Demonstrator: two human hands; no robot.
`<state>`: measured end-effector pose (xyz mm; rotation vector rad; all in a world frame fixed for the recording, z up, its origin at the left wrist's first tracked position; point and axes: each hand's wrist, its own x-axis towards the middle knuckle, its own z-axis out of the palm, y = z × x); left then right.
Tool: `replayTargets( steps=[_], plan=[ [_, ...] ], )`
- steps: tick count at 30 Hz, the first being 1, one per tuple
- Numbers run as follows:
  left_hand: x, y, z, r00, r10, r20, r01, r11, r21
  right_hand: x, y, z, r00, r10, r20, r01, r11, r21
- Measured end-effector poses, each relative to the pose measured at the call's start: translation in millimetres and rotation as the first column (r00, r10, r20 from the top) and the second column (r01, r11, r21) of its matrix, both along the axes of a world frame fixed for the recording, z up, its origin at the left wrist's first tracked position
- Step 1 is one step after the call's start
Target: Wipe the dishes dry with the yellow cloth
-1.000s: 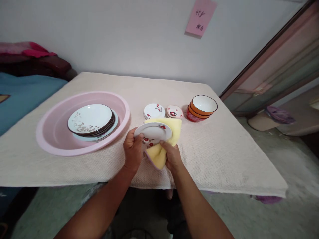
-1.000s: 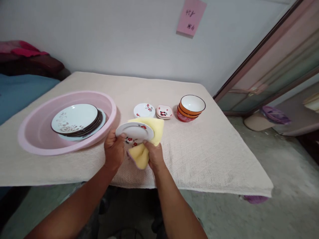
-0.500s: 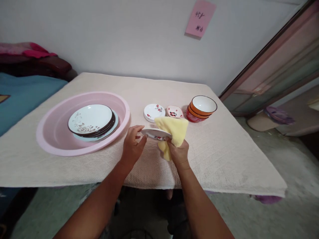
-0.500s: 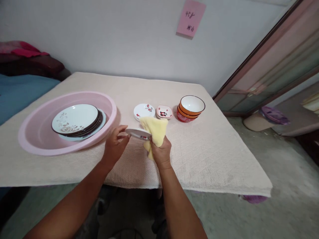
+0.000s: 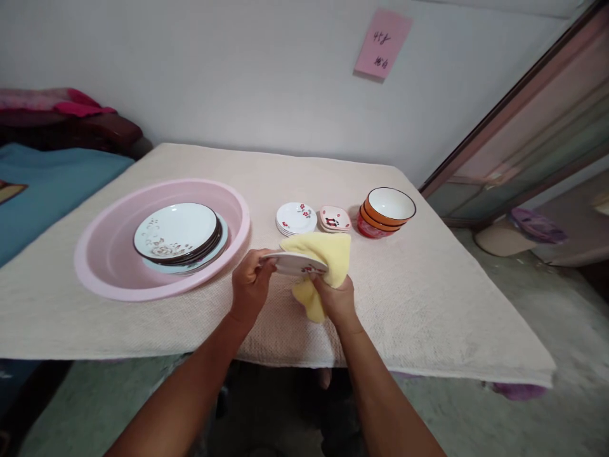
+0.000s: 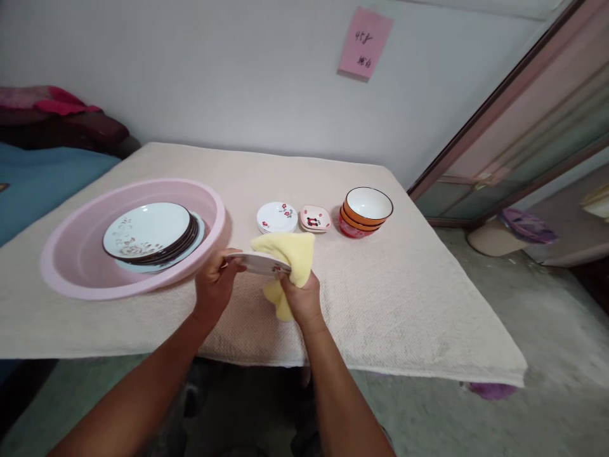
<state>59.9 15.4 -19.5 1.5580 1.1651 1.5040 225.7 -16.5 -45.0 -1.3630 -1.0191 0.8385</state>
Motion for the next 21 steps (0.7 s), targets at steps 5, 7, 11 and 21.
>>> replayTargets(
  steps=[5,7,11,21],
  plan=[
    [17,1,3.8,0.883,0.009,0.469,0.145,0.945,-0.293,-24,-1,-2.5,0.918,0.111,-0.381,-0.127,0.992,-0.017],
    [19,2,4.2,0.853,-0.033,0.521,0.239,0.911,-0.335,-27,-1,-1.5,0.900,0.097,-0.426,-0.110,0.994,-0.004],
    [13,5,1.4,0.883,-0.107,0.457,0.312,0.861,-0.401,-18,0,2.2,0.928,0.039,-0.369,-0.036,0.999,0.013],
    [-5,11,-2.6,0.912,-0.127,0.391,0.212,0.960,-0.184,-1,-1,0.8,0.976,0.060,-0.210,-0.064,0.998,-0.010]
  ],
)
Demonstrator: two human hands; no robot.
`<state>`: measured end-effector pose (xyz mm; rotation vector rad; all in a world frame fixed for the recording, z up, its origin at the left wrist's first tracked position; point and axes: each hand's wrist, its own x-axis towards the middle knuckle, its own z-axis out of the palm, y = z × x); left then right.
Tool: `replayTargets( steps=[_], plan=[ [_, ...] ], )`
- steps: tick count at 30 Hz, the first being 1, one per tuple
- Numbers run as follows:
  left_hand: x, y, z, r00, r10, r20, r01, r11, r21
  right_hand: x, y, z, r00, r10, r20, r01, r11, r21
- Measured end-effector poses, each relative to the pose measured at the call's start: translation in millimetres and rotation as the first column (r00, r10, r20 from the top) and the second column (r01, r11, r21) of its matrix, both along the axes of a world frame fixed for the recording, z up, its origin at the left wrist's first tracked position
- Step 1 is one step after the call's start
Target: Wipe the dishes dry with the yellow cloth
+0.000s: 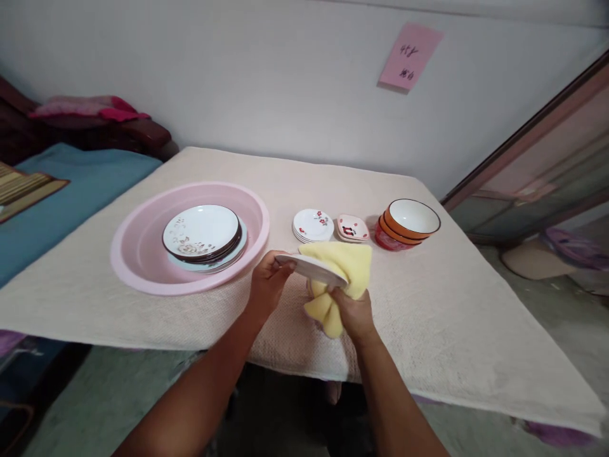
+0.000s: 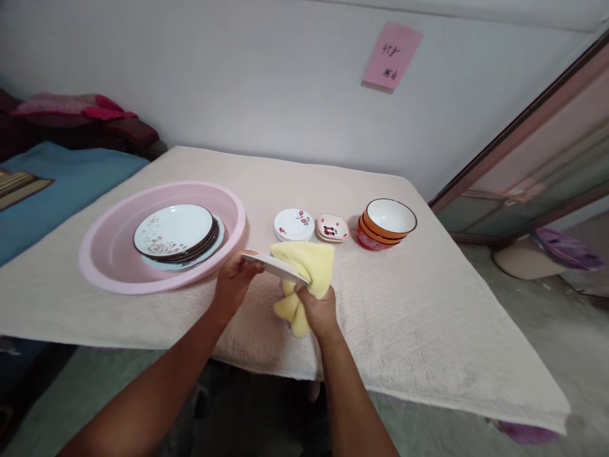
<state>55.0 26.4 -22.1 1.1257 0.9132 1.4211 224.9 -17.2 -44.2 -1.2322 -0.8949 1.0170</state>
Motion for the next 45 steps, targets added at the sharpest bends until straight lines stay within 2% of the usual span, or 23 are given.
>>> replayTargets(
  steps=[4,9,16,24,29,32,37,41,45],
  plan=[
    [-5,0,3.1,0.989,-0.133,0.068,0.136,0.990,-0.046,11,-2,4.8,0.959,0.174,-0.224,-0.190,0.980,-0.053],
    [-3,-4,5.2,0.960,-0.273,0.060,0.279,0.952,-0.130,10,-3,8.1,0.914,0.268,-0.306,-0.304,0.950,-0.074],
    [-5,-4,5.4,0.917,-0.388,-0.093,0.362,0.907,-0.216,9,-5,6.8,0.934,0.275,-0.227,-0.296,0.953,-0.063],
    [-9,-2,3.1,0.873,-0.444,-0.201,0.370,0.873,-0.319,14,-7,14.9,0.914,0.272,-0.300,-0.299,0.953,-0.044],
    [-10,-1,7.6,0.826,-0.507,-0.246,0.397,0.834,-0.384,17,-7,16.7,0.889,0.238,-0.391,-0.273,0.961,-0.038],
    [-8,-1,7.9,0.851,-0.468,-0.240,0.354,0.847,-0.396,18,-7,16.2,0.879,0.219,-0.424,-0.262,0.964,-0.045],
    [-5,4,-0.8,0.927,-0.277,-0.253,0.164,0.906,-0.390,27,-4,14.6,0.848,0.085,-0.523,-0.168,0.979,-0.113],
    [-1,16,-6.7,0.992,-0.058,-0.108,0.009,0.914,-0.406,39,4,8.5,0.792,-0.093,-0.603,-0.138,0.935,-0.326],
    [10,35,-11.1,0.991,0.098,0.092,-0.048,0.896,-0.442,45,9,2.3,0.781,-0.257,-0.569,-0.064,0.874,-0.482]
  ],
)
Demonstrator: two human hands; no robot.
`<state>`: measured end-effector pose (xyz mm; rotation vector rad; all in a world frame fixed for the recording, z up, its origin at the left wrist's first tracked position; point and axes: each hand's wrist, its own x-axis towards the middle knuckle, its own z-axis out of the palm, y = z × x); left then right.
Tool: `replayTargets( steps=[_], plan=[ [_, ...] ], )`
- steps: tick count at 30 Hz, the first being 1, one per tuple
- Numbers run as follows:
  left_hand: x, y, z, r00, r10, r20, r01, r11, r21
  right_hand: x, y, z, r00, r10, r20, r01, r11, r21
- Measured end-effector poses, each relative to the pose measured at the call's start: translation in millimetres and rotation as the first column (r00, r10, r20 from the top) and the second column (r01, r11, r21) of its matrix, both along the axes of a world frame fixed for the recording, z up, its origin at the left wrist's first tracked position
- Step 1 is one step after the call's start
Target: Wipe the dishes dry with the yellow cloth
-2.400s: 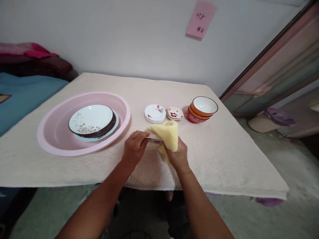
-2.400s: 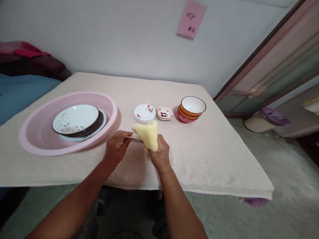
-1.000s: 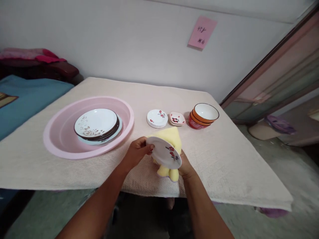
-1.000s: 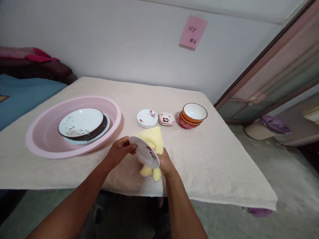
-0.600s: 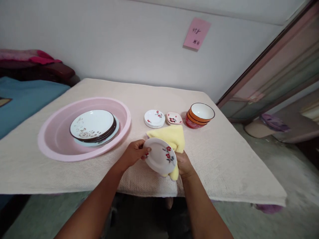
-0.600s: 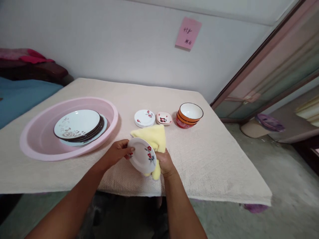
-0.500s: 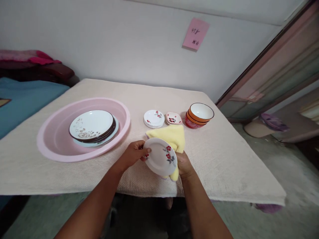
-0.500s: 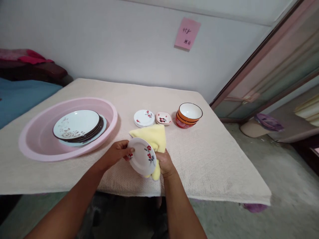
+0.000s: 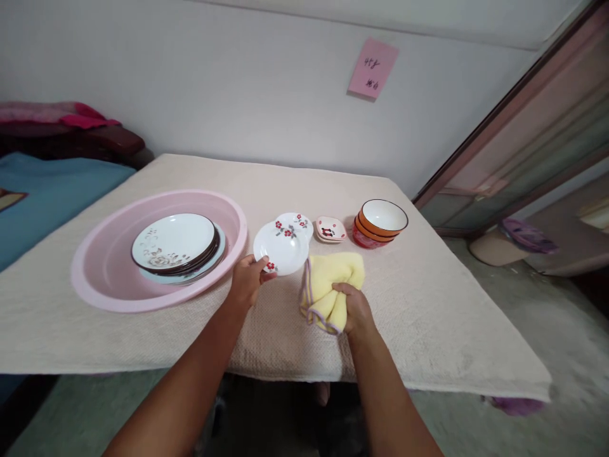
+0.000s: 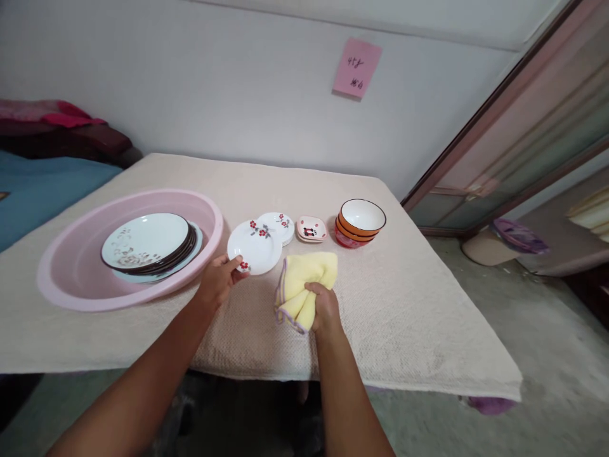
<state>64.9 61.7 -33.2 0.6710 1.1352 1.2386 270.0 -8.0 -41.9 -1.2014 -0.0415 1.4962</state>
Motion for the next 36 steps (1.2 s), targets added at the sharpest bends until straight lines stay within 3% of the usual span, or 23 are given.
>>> replayTargets(
  steps=[4,14,23,36],
  plan=[
    [14,18,-3.1,0.993,0.082,0.080,-0.080,0.996,-0.034,-1,-2,-1.3,1.000,0.017,-0.002,-0.017,1.000,-0.009],
    [45,45,-9.6,0.986,0.135,0.095,-0.128,0.989,-0.075,0,-10,-2.3,0.996,0.083,0.012,-0.084,0.996,0.016],
    [65,51,-16.6,0.986,0.125,0.107,-0.112,0.986,-0.121,8,-22,1.1,0.999,0.041,0.016,-0.042,0.999,0.010],
    [65,48,-18.4,0.994,0.039,0.104,-0.028,0.994,-0.105,8,-29,1.8,0.997,0.053,0.062,-0.056,0.997,0.043]
  ],
)
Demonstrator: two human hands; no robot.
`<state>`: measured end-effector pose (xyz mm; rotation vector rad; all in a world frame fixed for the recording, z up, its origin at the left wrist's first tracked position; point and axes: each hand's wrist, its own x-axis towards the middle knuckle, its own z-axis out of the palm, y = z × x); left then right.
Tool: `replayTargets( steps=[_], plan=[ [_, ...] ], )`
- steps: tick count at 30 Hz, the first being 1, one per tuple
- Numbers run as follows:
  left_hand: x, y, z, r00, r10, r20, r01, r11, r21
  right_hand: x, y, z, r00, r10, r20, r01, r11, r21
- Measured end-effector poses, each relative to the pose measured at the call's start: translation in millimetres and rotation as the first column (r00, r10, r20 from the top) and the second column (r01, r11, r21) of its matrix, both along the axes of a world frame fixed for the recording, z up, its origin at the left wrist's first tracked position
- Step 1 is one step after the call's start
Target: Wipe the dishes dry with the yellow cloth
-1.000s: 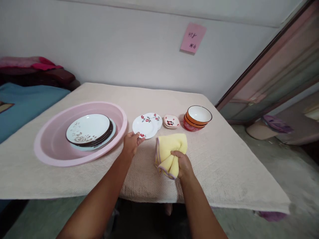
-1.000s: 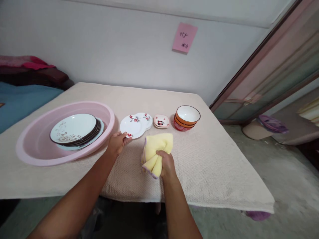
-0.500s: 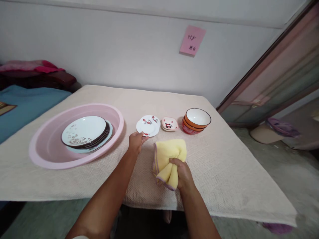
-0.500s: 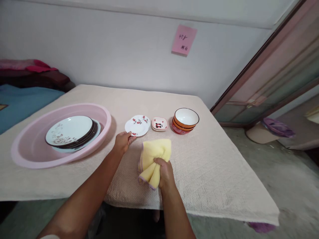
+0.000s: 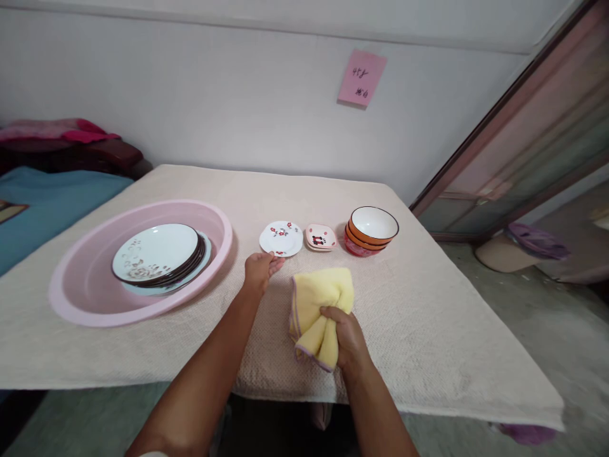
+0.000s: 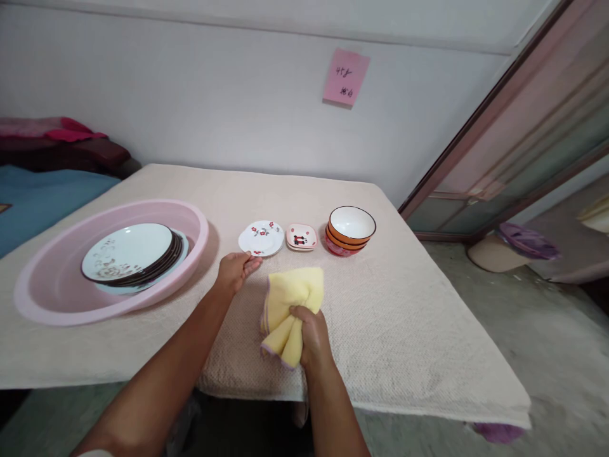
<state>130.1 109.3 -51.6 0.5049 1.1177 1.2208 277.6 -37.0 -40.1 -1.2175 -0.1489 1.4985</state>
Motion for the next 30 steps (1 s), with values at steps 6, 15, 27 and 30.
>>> replayTargets(
  steps=[6,15,27,30],
  plan=[
    [2,2,-4.4,1.000,0.007,0.021,-0.008,0.999,0.040,0,0,-2.0,1.000,-0.007,0.018,0.007,1.000,-0.006],
    [2,-1,2.9,1.000,-0.002,0.007,0.002,0.999,0.032,-1,1,-2.3,1.000,0.006,-0.002,-0.006,1.000,-0.007],
    [-23,-60,39.4,0.986,-0.085,-0.144,0.112,0.974,0.195,-12,6,5.7,1.000,0.025,0.005,-0.025,0.999,-0.029],
    [-44,-91,52.2,0.954,-0.122,-0.273,0.190,0.953,0.237,-18,8,5.6,0.998,0.032,0.057,-0.030,0.999,-0.026]
  ],
)
